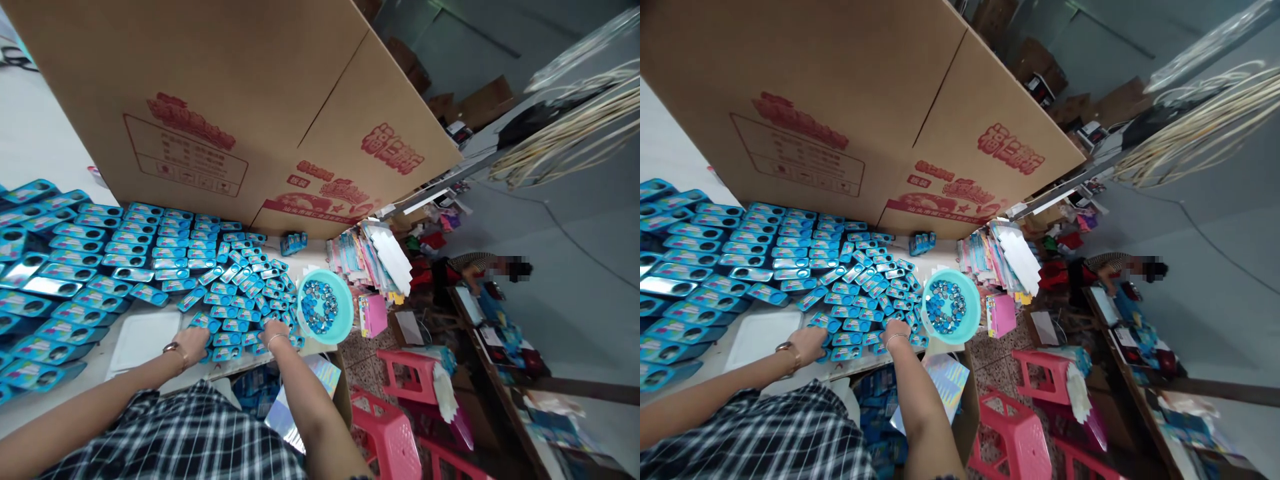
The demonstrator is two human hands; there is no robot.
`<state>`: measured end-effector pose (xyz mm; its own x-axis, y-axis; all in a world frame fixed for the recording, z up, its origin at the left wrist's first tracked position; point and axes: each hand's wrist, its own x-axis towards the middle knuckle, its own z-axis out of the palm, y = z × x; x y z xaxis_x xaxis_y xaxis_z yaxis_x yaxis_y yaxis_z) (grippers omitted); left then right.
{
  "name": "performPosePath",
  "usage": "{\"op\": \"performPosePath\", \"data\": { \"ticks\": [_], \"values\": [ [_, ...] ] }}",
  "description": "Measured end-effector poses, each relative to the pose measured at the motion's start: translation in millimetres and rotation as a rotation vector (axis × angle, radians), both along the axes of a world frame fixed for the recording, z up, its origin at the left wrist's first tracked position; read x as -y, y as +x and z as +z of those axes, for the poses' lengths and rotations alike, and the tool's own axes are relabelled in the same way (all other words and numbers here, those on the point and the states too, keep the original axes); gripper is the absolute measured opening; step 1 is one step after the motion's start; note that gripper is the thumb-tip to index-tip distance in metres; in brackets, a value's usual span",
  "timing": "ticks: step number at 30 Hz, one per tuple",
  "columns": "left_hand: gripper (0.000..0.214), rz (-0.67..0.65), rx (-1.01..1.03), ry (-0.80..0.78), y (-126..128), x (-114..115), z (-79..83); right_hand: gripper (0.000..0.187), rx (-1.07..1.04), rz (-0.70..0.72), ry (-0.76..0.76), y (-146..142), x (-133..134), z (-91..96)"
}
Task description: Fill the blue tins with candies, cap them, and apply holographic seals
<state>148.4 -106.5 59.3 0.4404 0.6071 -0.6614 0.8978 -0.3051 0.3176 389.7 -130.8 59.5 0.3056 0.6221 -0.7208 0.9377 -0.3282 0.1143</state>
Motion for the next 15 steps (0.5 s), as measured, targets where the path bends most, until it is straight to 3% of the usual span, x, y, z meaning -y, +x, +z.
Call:
{"op": "performPosePath", "data": {
  "ticks": [9, 15],
  "values": [
    [0.030, -0.049, -0.056, 0.011, -1.2, 2.9, 3.7, 0.050, 0.052, -0.140, 0.037, 4.1, 4.4, 12.1],
    [0.028, 0.003, 0.009, 0.020, -5.9, 9.5, 5.9, 0.041, 0.034, -0.062, 0.057, -14.7, 5.4, 22.4]
  ]
}}
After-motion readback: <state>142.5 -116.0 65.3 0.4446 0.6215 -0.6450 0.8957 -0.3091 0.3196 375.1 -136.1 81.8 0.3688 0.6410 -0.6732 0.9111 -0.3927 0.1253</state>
